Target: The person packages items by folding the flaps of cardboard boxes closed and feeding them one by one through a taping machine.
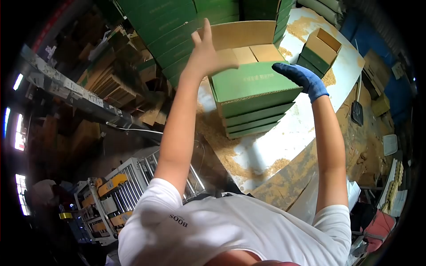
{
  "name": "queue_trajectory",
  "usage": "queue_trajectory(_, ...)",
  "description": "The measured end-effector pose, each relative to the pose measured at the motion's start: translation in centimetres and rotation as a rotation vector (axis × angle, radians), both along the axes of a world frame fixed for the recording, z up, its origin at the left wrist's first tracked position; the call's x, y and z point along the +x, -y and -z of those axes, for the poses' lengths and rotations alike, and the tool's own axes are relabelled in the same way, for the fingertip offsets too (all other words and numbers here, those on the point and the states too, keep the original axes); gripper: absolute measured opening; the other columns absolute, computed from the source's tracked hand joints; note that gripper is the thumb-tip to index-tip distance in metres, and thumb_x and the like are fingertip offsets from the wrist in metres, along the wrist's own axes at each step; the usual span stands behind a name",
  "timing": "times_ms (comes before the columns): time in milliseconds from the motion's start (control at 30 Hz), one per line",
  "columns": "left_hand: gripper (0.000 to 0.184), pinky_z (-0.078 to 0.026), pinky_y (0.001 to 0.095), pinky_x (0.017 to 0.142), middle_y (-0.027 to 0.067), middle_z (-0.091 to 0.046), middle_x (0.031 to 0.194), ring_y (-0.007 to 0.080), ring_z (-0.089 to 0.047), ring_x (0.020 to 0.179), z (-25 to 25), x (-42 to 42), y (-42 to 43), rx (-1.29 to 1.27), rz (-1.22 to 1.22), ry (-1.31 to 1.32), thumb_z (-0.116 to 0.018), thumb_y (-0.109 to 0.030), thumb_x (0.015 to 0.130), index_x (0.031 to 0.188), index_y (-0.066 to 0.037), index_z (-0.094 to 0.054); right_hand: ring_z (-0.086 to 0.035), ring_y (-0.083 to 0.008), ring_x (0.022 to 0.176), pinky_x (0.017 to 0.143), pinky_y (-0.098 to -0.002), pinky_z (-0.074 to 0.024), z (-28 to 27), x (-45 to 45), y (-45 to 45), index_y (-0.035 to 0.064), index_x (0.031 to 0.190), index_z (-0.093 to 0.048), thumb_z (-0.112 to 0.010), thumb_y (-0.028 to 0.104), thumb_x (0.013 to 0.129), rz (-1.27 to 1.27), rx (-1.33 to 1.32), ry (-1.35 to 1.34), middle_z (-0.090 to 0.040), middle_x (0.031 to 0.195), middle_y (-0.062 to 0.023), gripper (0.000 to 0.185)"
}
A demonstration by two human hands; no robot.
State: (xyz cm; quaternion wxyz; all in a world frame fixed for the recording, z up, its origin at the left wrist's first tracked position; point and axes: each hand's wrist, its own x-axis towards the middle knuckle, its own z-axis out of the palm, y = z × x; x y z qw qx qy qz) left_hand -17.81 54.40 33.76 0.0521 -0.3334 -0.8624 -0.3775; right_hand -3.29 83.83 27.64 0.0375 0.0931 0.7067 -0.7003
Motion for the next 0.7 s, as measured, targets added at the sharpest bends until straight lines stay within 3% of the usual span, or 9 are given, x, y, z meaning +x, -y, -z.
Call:
queue_trajectory(33,0.135,-0.048,0.045,0.106,0.0236,-0.038,0.139,0.0368,-0.054,0.126,1.1,-0.8,-0.1,0.098,-0.023,-0.039,-0.094,-0.03,0.059,0.161,-0.007,-0.007,-0.062,-0.0103,0.11,0.098,-0.0261,-0.0488,0.2,0.1,-0.1,-0.0003,0.129,-0.065,-0.067,0.042,0.097,0.023,-0.087,-0.003,-0.069,0.121,-0.0038,0.053)
queue_trajectory(133,0.121,-0.049,0.0438,0.103,0.0196,-0.048,0.13,0.0321,-0.056,0.122,4.8,-1.7,1.6,0.37,0.192,-0.1,-0.088,-0.017,0.067,0.159,-0.004,-0.011,-0.065,-0.0101,0.101,0.09,-0.0258,-0.052,1.2,-0.5,0.0,0.0009,0.129,-0.064,-0.063,0.045,0.099,0.115,-0.185,0.005,-0.07,0.116,-0.0028,0.053)
queue_trajectory(167,0.098,-0.046,0.044,0.106,0.015,-0.053,0.125,0.0296,-0.056,0.12,5.3,-1.4,2.1,0.413,0.194,-0.167,-0.08,-0.011,0.076,0.155,-0.003,-0.023,-0.065,-0.01,0.099,0.088,-0.0257,-0.0523,0.7,-0.5,0.3,0.001,0.129,-0.064,-0.062,0.046,0.099,0.13,-0.196,0.024,-0.07,0.115,-0.0026,0.054)
queue_trajectory(267,0.08,-0.042,0.0451,0.11,0.012,-0.053,0.126,0.032,-0.054,0.124,8.0,-1.7,2.9,0.886,0.512,0.129,-0.076,-0.017,0.082,0.151,-0.005,-0.036,-0.059,-0.0108,0.108,0.093,-0.026,-0.0478,0.0,-0.4,0.9,0.0013,0.135,-0.057,-0.056,0.045,0.103,0.089,-0.172,0.057,-0.064,0.125,-0.0035,0.054)
queue_trajectory(333,0.065,-0.031,0.0502,0.117,0.0162,-0.055,0.129,0.0395,-0.045,0.133,8.8,0.5,3.4,0.574,0.377,-0.156,-0.062,-0.047,0.087,0.138,-0.008,-0.055,-0.049,-0.0133,0.132,0.11,-0.028,-0.0393,0.2,-0.8,0.6,0.0016,0.151,-0.043,-0.051,0.036,0.106,0.07,-0.125,-0.002,-0.052,0.147,-0.0047,0.057)
queue_trajectory(400,0.067,-0.026,0.0512,0.118,0.0192,-0.056,0.13,0.0379,-0.037,0.143,10.0,0.5,4.2,0.374,0.392,-0.282,-0.052,-0.066,0.093,0.12,-0.007,-0.069,-0.047,-0.0125,0.133,0.112,-0.0278,-0.0373,0.6,-1.0,0.4,0.0027,0.153,-0.04,-0.049,0.036,0.107,0.019,-0.079,-0.044,-0.049,0.15,-0.0042,0.058)
queue_trajectory(467,0.049,-0.02,0.0525,0.121,0.0198,-0.052,0.138,0.0393,-0.035,0.144,10.5,1.0,4.3,0.44,0.315,-0.165,-0.058,-0.05,0.085,0.108,-0.011,-0.074,-0.046,-0.0133,0.134,0.113,-0.0276,-0.0358,-0.1,-1.0,0.9,0.0024,0.154,-0.038,-0.048,0.036,0.107,0.007,-0.069,-0.048,-0.048,0.151,-0.0053,0.058)
queue_trajectory(567,0.04,-0.016,0.0532,0.123,0.0198,-0.052,0.14,0.0393,-0.03,0.146,10.8,2.1,3.8,0.577,0.248,-0.091,-0.06,-0.04,0.081,0.102,-0.011,-0.077,-0.044,-0.0133,0.136,0.115,-0.0272,-0.0348,-1.7,-0.9,0.8,0.0,0.154,-0.037,-0.044,0.035,0.109,0.108,0.46,-0.175,-0.047,0.152,-0.0058,0.057)
queue_trajectory(700,0.037,-0.01,0.0541,0.124,0.0185,-0.058,0.132,0.0388,-0.028,0.147,11.0,3.4,3.2,0.828,0.225,0.046,-0.058,-0.034,0.079,0.096,-0.006,-0.076,-0.05,-0.0135,0.13,0.113,-0.0257,-0.0382,-2.0,-2.4,1.5,-0.0025,0.149,-0.042,-0.04,0.032,0.11,0.093,-0.207,-0.091,-0.053,0.145,-0.0087,0.052)
